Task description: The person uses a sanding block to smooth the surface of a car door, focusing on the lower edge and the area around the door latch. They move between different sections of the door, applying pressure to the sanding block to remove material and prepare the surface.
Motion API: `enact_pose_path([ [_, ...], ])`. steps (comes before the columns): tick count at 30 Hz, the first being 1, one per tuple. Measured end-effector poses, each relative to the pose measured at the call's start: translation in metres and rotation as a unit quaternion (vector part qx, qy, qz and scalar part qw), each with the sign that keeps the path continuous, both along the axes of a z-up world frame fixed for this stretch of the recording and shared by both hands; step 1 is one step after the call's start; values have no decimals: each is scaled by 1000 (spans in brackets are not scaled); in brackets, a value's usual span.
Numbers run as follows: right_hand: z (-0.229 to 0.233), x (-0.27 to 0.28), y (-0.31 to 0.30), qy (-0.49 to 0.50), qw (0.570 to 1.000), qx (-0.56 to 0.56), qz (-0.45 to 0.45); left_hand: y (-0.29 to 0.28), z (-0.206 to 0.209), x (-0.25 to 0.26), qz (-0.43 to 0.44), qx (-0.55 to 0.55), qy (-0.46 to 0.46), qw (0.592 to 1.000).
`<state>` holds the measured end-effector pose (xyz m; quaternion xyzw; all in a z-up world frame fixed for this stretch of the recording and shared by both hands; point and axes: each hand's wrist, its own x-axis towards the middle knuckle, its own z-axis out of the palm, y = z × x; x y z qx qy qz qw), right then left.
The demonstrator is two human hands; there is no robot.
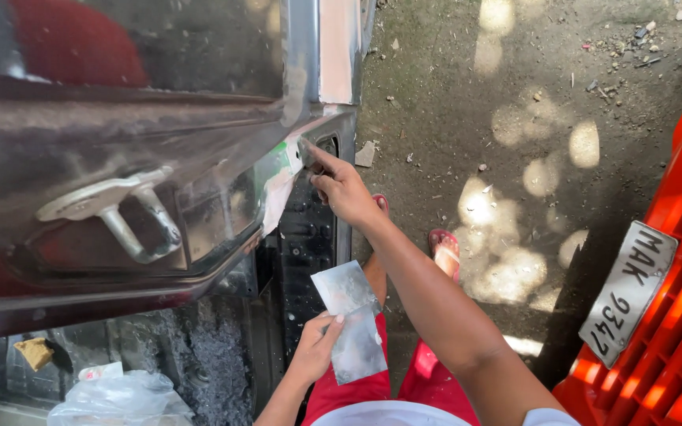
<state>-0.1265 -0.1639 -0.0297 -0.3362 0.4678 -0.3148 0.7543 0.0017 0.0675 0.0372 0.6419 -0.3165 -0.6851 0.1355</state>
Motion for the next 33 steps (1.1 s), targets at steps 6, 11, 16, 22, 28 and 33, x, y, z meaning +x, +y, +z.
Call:
enact_pose_path([
  [6, -17, -12, 1, -20, 999, -8, 36, 7, -16, -4, 11, 23, 32, 999],
  [11, -27, -20, 20, 142, 985, -90, 27, 8, -19, -9, 26, 60, 14, 998],
  [16, 12, -25, 33, 112, 987, -114, -18, 9, -19, -19, 35, 63, 13, 997],
  [22, 9, -50, 31, 129, 989, -74, -4, 5, -20, -27, 54, 46, 27, 997],
  [28, -62, -82, 85, 138, 990, -35, 26, 1, -17, -32, 103, 70, 48, 991],
  [33, -66, -94, 110, 105, 992, 17, 66, 7, -24, -45, 130, 72, 45, 988],
])
